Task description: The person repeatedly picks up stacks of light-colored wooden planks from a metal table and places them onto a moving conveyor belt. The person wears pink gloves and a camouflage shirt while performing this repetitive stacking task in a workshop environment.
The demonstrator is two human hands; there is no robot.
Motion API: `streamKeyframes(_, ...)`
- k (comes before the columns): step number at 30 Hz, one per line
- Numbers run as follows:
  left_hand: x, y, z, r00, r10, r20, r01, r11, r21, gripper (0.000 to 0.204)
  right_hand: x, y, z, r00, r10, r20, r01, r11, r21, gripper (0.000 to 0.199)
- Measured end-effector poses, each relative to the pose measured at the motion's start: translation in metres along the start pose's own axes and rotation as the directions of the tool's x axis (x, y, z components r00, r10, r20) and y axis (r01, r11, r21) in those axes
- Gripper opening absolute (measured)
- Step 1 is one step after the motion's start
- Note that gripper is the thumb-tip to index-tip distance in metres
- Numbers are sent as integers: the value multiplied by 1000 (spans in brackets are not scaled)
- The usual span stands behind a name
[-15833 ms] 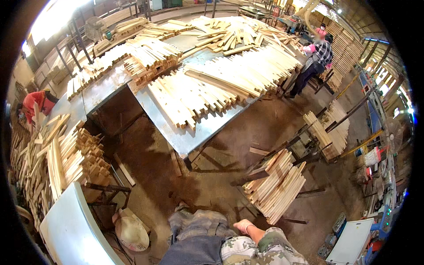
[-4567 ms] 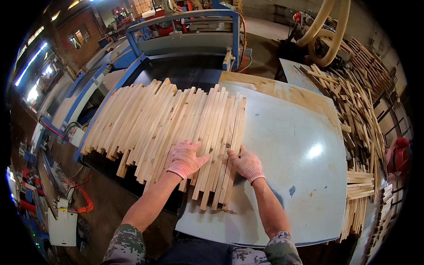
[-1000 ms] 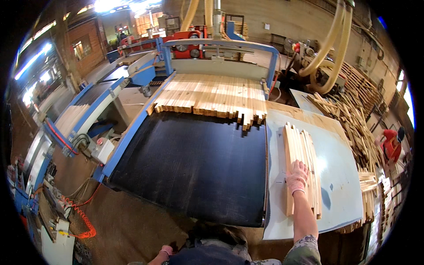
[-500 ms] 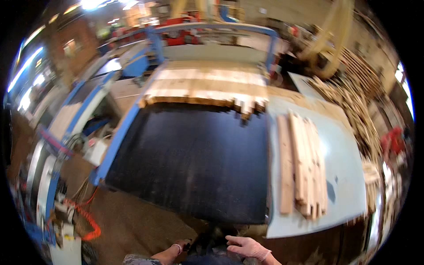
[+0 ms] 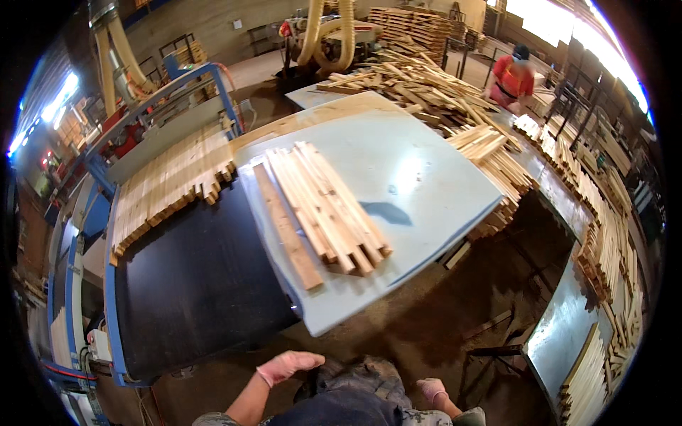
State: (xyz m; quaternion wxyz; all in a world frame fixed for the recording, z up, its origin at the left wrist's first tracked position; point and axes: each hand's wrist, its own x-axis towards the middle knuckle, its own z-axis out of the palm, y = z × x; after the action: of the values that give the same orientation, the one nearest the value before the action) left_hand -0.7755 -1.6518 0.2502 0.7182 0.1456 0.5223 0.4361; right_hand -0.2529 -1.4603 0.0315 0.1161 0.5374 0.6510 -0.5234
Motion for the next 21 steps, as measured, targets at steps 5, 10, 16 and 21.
streamKeyframes(5, 48, 148, 59, 495, 834, -243, -457, 488, 743, 52, -30, 42, -15, 917, -397, 39, 382, 845, -375, 14)
streamKeyframes(10, 145, 162, -25, 268, 727, -632, 414, 505, 757, 65, 2, 109, -51, 930, -365, -40, 303, 825, -476, 21)
streamKeyframes(16, 182, 161, -17, 145, 797, -587, -220, 604, 766, 54, -30, 80, -126, 869, 485, -94, -345, 732, 587, 38)
streamKeyframes(21, 169, 185, -14, 135, 733, -666, -141, 680, 720, 50, -13, 131, -107, 887, 459, -47, -358, 748, 558, 36)
